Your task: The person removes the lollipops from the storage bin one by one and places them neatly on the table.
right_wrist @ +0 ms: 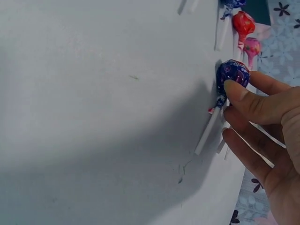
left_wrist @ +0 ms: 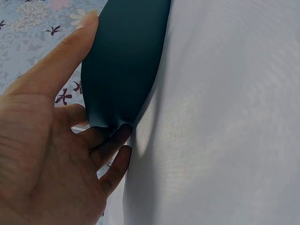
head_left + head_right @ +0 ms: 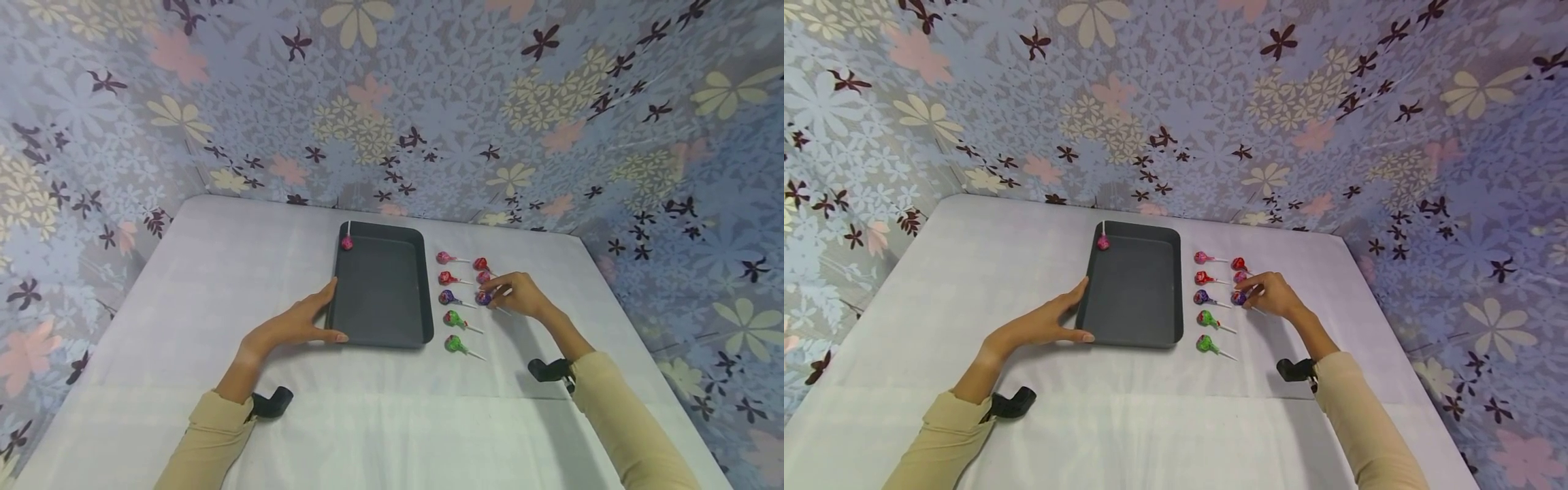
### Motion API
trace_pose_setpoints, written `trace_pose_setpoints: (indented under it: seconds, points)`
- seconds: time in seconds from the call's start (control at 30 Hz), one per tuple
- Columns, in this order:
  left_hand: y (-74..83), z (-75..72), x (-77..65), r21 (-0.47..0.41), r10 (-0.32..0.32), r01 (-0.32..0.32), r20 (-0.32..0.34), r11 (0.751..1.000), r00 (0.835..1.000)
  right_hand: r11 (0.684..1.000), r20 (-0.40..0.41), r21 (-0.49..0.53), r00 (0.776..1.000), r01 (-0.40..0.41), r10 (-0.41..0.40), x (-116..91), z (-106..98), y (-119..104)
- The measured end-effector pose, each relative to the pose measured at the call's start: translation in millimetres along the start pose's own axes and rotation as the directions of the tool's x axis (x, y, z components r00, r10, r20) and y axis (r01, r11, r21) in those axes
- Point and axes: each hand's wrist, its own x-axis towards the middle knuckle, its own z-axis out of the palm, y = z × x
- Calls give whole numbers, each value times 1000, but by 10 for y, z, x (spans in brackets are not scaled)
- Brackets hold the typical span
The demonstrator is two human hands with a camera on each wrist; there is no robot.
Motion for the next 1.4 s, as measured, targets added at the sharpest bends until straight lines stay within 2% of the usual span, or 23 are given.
trace_pose_setpoints:
  seconds: [0.1, 0.17, 0.27, 0.4, 0.5, 0.73, 1.1, 1.27, 1.4]
  points:
    - [-14, 5, 7, 3, 0, 0, 2, 1000, 1000, 999, -15, 12, 999, -46, 46, -5, -30, 4]
    - [-21, 8, 13, 6, 4, -4, 3, 1000, 1000, 995, -55, 29, 994, -97, 98, -5, -56, 7]
    - [-14, 7, 13, 2, 8, -8, 4, 1000, 1000, 986, -146, 35, 975, -163, 166, 18, -77, 23]
    - [1, 2, 3, -2, 3, -3, 3, 1000, 1000, 979, -226, 11, 953, -204, 201, 71, -54, 63]
    - [-3, 3, -4, 1, -1, 1, 5, 1000, 1000, 976, -220, 5, 952, -219, 215, 99, -13, 93]
    - [-15, 9, 1, 4, 3, -3, 2, 1000, 1000, 971, -132, 30, 962, -236, 238, 134, 42, 148]
    - [-22, 0, -2, 2, -1, 1, 2, 1000, 1000, 970, -107, 33, 965, -239, 241, 193, 11, 144]
    - [-38, 14, 8, 6, 4, -4, 7, 1000, 1000, 970, -133, 37, 961, -240, 243, 225, -96, 131]
    - [-31, 10, 0, 7, 5, -5, -1, 1000, 1000, 976, -175, 38, 960, -216, 219, 329, -154, 97]
